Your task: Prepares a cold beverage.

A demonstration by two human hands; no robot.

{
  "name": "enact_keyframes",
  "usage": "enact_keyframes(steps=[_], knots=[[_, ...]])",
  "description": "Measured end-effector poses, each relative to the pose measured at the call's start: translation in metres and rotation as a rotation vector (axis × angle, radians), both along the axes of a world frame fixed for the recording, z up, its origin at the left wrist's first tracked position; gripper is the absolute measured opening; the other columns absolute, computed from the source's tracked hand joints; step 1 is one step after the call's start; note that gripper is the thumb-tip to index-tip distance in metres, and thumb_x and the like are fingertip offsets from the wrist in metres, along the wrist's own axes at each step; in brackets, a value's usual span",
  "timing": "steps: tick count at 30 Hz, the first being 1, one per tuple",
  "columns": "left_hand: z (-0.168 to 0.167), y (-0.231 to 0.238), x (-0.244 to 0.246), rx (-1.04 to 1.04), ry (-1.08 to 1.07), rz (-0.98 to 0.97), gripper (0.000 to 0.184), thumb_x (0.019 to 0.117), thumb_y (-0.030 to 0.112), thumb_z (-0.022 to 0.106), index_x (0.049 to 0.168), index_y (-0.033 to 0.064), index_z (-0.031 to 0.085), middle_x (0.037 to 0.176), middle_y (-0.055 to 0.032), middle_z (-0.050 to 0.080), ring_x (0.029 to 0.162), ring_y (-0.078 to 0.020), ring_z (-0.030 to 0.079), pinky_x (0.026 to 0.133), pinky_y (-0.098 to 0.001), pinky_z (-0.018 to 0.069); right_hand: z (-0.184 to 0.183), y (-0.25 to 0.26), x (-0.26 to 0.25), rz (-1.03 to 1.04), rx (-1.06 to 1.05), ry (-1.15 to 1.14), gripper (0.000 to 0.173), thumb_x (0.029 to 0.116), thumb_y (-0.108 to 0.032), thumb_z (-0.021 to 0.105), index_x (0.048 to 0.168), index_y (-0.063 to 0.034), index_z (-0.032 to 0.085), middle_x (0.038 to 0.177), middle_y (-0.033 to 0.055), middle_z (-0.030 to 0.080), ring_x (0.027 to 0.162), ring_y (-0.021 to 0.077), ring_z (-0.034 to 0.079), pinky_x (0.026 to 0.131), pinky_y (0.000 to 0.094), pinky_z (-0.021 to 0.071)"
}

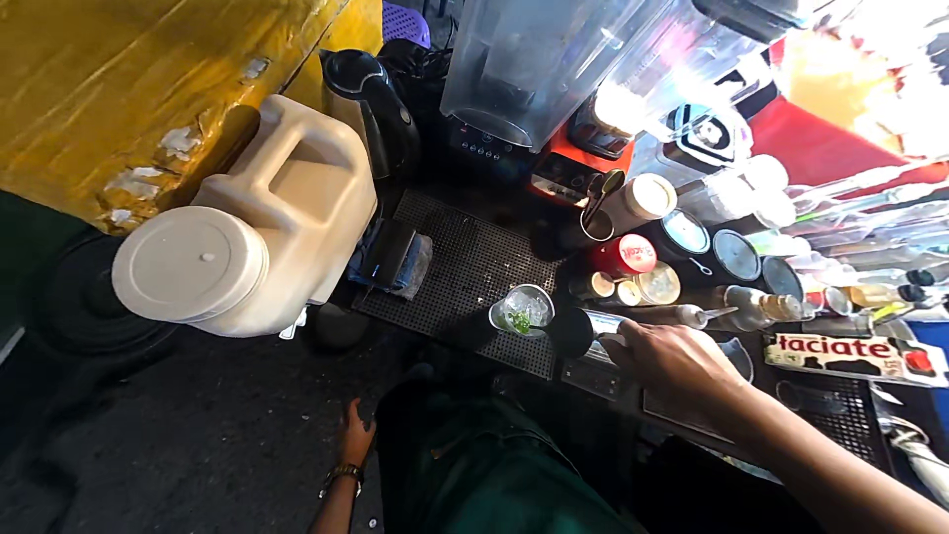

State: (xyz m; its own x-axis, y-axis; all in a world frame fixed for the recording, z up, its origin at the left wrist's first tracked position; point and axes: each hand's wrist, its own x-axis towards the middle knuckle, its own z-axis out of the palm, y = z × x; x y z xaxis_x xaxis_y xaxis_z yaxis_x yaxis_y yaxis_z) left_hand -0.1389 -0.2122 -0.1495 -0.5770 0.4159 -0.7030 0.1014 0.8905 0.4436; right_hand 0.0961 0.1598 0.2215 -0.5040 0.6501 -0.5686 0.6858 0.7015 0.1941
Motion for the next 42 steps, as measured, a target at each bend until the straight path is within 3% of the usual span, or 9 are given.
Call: enact_keyframes(steps=[11,17,23,28,35,42], knots=[[-0.001,-0.002,0.004,0.007,-0.059,0.06,0.071,0.0912,0.003,0.071,0.153,-0.0034,0.036,0.153,-0.0341,0.038,0.126,-0.0441,0.058,0.103,-0.0501,0.0505,0.006,0.007,-0.004,-0.036,0.002,-0.033,0.041,0.1045,-0.043,0.05,0.088,-0.0084,0.065,0.074,0.0096,0.066,0.075,0.0307,0.069,0.065,0.0495,0.0523],[0.001,-0.007,0.009,0.028,-0.029,0.083,0.071,0.0892,0.002,0.072,0.151,-0.0035,0.038,0.153,-0.0337,0.039,0.13,-0.0451,0.054,0.104,-0.0521,0.049,0.008,0.013,-0.008,-0.027,0.008,-0.071,0.041,0.1048,-0.044,0.049,0.087,-0.0098,0.064,0.075,0.0084,0.067,0.076,0.0291,0.069,0.067,0.0483,0.0525],[-0.002,-0.015,0.016,0.064,-0.025,0.137,0.07,0.0906,0.01,0.071,0.151,-0.003,0.039,0.153,-0.0321,0.039,0.138,-0.0439,0.047,0.109,-0.0542,0.0453,0.01,0.018,-0.012,-0.006,0.02,-0.068,0.042,0.1054,-0.044,0.048,0.086,-0.0105,0.064,0.074,0.0077,0.066,0.075,0.0281,0.069,0.066,0.0481,0.0529],[-0.001,-0.019,0.017,0.076,-0.051,0.163,0.071,0.0904,0.008,0.071,0.151,-0.0039,0.038,0.154,-0.0323,0.038,0.13,-0.0427,0.054,0.105,-0.0519,0.0489,0.015,0.02,-0.026,-0.023,0.022,-0.146,0.041,0.1062,-0.043,0.046,0.092,-0.0094,0.066,0.079,0.0096,0.068,0.081,0.0294,0.07,0.07,0.0477,0.0528],[-0.001,-0.027,0.018,0.041,-0.059,0.163,0.068,0.0918,0.008,0.069,0.151,-0.0021,0.037,0.149,-0.0332,0.042,0.116,-0.042,0.063,0.097,-0.0529,0.0539,0.014,0.025,-0.033,0.016,0.047,-0.126,0.039,0.1053,-0.041,0.049,0.087,-0.0097,0.065,0.075,0.009,0.066,0.076,0.0292,0.069,0.065,0.0476,0.0522],[-0.004,-0.035,0.021,0.045,-0.052,0.15,0.072,0.0919,0.009,0.069,0.154,-0.0026,0.034,0.149,-0.034,0.041,0.115,-0.0411,0.064,0.097,-0.0518,0.0542,0.008,0.035,-0.039,0.072,0.077,-0.113,0.041,0.1047,-0.044,0.049,0.083,-0.0127,0.063,0.07,0.0054,0.065,0.072,0.0264,0.069,0.063,0.0461,0.0528]])
